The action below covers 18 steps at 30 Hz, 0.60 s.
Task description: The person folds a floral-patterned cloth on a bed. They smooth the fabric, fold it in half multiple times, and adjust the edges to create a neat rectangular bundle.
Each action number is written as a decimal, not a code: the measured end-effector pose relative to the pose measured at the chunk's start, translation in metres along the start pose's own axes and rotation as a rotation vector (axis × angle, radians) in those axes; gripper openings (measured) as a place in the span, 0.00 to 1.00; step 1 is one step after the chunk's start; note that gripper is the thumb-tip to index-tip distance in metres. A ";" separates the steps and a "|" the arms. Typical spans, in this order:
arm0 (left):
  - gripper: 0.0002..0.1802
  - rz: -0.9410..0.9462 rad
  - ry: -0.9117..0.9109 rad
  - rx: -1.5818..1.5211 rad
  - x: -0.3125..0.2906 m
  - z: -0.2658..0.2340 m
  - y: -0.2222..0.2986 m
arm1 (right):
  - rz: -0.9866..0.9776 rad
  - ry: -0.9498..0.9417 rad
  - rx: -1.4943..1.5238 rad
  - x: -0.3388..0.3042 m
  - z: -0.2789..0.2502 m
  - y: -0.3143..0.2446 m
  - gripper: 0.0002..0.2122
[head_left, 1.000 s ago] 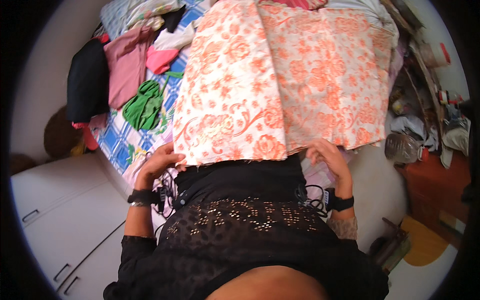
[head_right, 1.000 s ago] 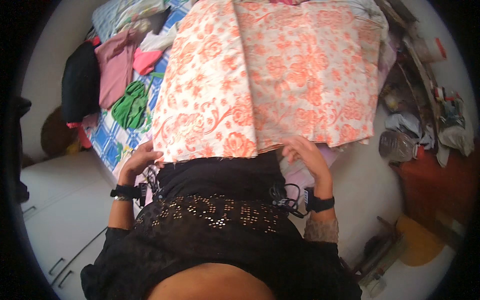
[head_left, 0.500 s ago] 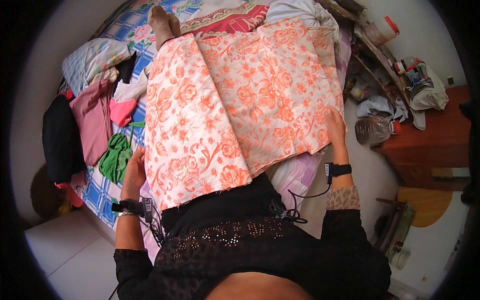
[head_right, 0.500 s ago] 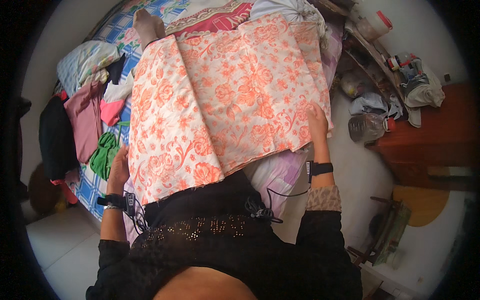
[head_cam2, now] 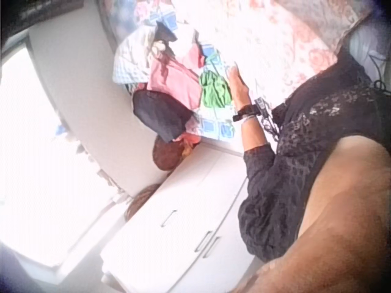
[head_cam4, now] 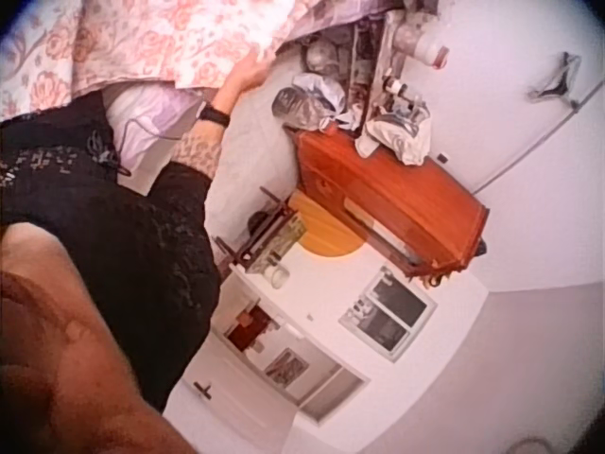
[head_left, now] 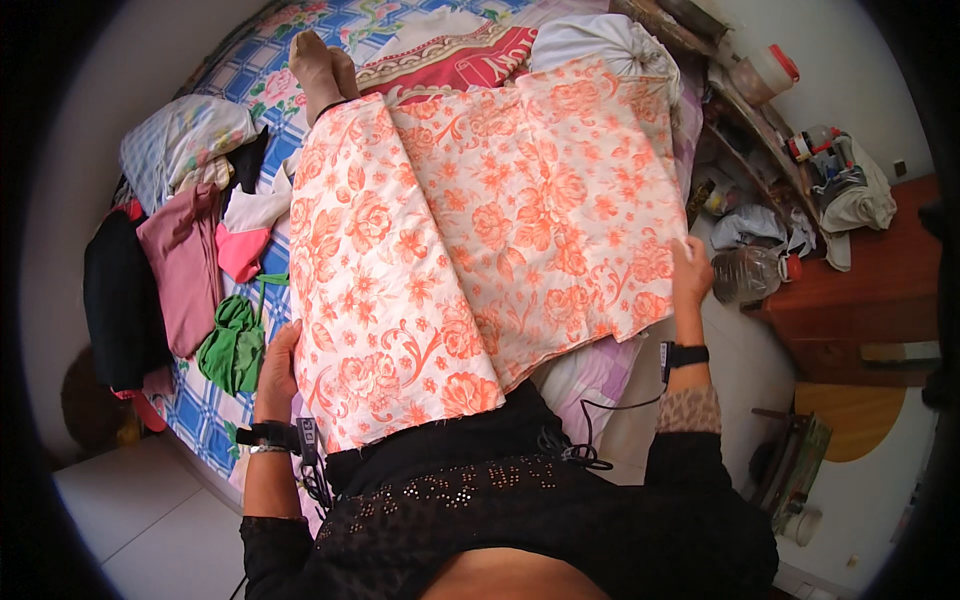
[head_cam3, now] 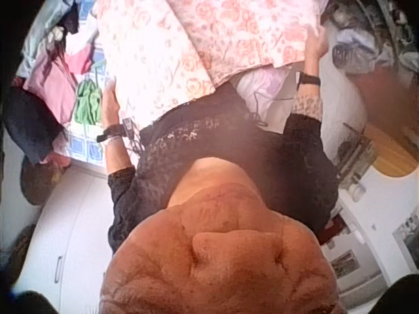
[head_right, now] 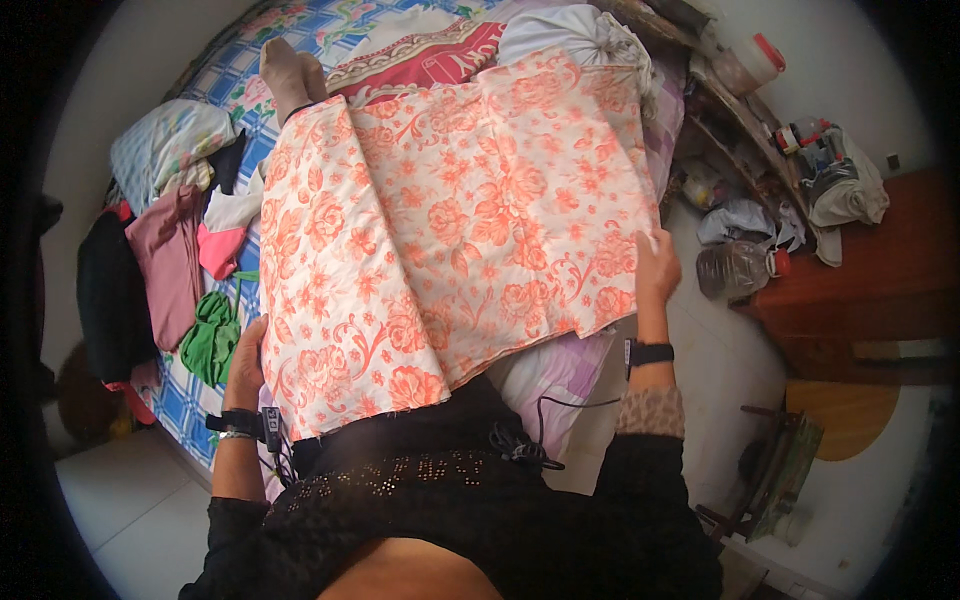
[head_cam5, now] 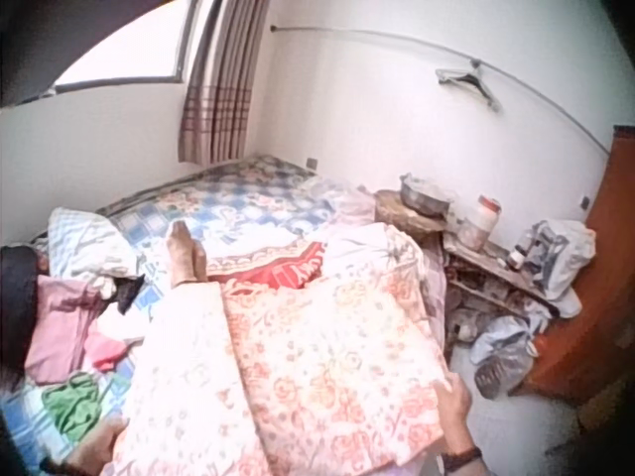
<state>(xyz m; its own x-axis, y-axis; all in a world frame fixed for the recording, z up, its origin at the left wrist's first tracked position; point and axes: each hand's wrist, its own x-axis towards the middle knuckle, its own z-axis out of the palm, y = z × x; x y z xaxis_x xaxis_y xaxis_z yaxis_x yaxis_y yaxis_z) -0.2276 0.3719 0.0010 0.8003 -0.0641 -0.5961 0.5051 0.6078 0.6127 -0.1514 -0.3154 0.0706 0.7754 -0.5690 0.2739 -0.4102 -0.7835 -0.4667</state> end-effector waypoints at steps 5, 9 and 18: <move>0.12 0.053 -0.043 0.009 0.000 0.001 -0.004 | 0.243 0.034 -0.062 -0.015 0.015 0.041 0.19; 0.14 0.053 0.047 0.058 0.003 -0.007 -0.008 | 0.026 0.020 -0.038 -0.003 0.037 0.065 0.19; 0.22 0.067 0.011 0.087 0.011 -0.019 -0.012 | 0.243 -0.409 0.586 0.036 0.019 0.072 0.22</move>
<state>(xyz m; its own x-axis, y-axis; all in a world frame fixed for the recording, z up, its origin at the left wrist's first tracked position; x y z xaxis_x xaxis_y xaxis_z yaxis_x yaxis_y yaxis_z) -0.2312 0.3783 -0.0228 0.8300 -0.0170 -0.5574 0.4772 0.5390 0.6941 -0.1435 -0.3876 0.0310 0.8588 -0.4814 -0.1750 -0.3589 -0.3216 -0.8762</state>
